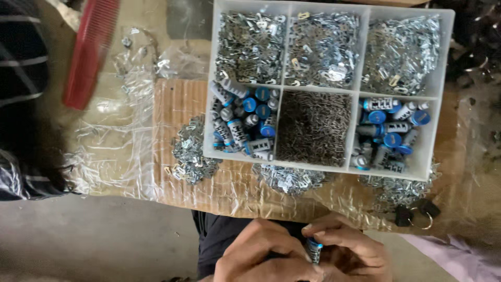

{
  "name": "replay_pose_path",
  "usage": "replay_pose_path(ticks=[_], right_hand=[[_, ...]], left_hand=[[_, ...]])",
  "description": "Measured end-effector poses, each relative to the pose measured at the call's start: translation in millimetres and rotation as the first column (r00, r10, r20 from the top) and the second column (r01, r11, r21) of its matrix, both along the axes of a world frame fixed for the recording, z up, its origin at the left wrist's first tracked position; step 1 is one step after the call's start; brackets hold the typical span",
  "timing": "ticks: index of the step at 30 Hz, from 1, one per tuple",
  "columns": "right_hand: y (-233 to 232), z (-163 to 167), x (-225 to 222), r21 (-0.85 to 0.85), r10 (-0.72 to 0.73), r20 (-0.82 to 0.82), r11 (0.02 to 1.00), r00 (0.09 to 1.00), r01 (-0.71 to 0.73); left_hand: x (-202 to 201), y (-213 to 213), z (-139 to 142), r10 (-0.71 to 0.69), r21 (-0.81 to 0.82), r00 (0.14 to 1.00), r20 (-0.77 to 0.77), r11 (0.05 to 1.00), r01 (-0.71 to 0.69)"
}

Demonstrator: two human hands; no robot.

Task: The person assembles small cylindrical lock components at a workbench. They pick up a lock body with a blue cap, insert small metal pins and springs into it by hand, press the parts into place, and place the finished unit into a cardboard box with other completed locks, repeating the cycle continuously.

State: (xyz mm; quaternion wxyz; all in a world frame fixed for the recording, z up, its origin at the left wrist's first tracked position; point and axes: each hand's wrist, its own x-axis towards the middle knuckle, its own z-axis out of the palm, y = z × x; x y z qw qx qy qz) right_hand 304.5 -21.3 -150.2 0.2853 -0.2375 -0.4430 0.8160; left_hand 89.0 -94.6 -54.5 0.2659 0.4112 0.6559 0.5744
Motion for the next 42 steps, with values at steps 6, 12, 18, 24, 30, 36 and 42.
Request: replay_pose_path(ticks=[6,12,18,24,30,36,42], right_hand=[[10,-5,-5,0.081,0.115,0.158,0.988,0.981,-0.129],[-5,-14,-28,-0.06,0.338,0.067,0.94,0.939,-0.335],[14,-18,-22,-0.159,0.361,-0.057,0.917,0.931,-0.366],[41,-37,-2,-0.887,0.456,0.182,0.459,0.871,-0.055],[24,-29,3,-0.266,0.291,-0.089,0.914,0.952,-0.305],[25,6,-31,-0.222,0.305,-0.114,0.92,0.945,-0.324],[25,21,-45,-0.186,0.221,-0.078,0.955,0.972,-0.232]], left_hand=[[-41,-19,-3,-0.258,-0.024,0.919,-0.297,0.964,0.263],[-75,-49,-15,-0.448,0.04,0.845,0.292,0.888,0.457],[-58,-57,-35,-0.059,-0.128,0.894,-0.445,0.992,0.002],[-76,-40,-21,-0.154,-0.244,0.66,-0.735,0.969,-0.045],[-96,-51,-31,-0.184,-0.091,0.688,-0.703,0.981,0.169],[-82,-42,-40,0.025,-0.087,0.718,-0.695,0.989,-0.118],[-94,-14,5,0.192,0.001,0.847,-0.495,0.975,-0.22]])
